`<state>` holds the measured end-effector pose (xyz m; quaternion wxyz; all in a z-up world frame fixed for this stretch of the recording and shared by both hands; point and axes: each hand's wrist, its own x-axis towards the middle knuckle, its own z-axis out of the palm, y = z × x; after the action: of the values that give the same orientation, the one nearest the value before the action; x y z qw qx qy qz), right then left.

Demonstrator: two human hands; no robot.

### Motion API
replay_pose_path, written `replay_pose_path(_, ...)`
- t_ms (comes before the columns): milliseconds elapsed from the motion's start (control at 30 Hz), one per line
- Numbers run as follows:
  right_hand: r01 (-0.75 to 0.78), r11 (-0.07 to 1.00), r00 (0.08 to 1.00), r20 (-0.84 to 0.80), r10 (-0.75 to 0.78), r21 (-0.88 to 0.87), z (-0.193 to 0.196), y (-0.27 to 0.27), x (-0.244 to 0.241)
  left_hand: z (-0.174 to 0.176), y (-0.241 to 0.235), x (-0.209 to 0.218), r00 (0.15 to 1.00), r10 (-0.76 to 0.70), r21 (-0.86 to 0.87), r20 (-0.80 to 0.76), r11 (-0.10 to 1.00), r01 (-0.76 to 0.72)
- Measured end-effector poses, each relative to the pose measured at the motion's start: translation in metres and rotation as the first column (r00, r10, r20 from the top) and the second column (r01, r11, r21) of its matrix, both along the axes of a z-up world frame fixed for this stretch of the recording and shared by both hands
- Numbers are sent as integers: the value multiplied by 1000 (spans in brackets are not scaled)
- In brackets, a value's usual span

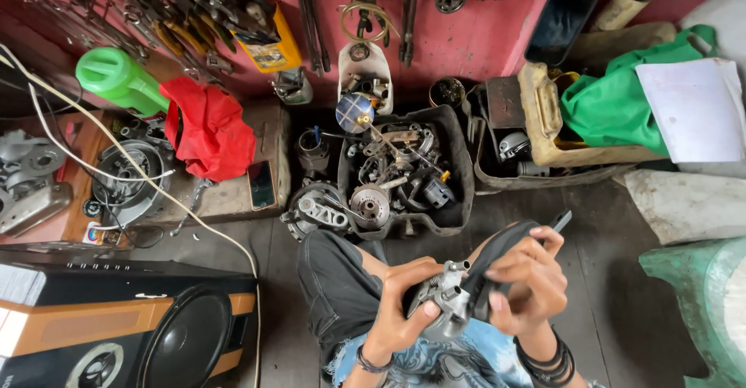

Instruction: Cleaning a metal piston assembly using a brush and cleaning fluid in a workshop.

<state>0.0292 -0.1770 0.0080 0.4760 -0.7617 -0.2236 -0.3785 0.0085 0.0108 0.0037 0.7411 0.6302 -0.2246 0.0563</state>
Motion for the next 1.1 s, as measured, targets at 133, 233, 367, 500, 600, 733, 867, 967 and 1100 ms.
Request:
replay_pose_path(133,-24,1000,1000,-3,24,-2,-1,4,-7,3,4,0,998,-57,-57,-27,997,56)
replay_pose_path(233,-52,999,999,-13,52,-10,-3,5,-12,6,8,0,998,-60,-45,-22,997,59)
replay_pose_path(367,-45,999,999,14,45,-9,-4,9,-14,7,11,-1,999,-46,-42,10,998,46)
replay_pose_path(500,-66,997,997,28,67,-40,5,17,-16,7,15,1,993,10,-9,117,1000,-9)
replay_pose_path(600,-58,995,994,87,65,-79,3,17,-6,7,19,1,992,-30,-15,126,999,33)
replay_pose_path(733,-37,993,997,61,44,-108,9,19,-1,11,23,-1,992,-92,-40,84,995,96)
replay_pose_path(867,-47,996,996,66,53,-79,10,28,-12,8,22,-2,993,-20,-15,113,1000,22)
replay_pose_path(967,-53,994,991,115,64,-97,-4,19,-12,20,23,-3,999,-29,44,31,999,28)
replay_pose_path(1100,-63,993,994,85,72,-104,0,14,-2,23,21,-1,999,-45,61,23,997,44)
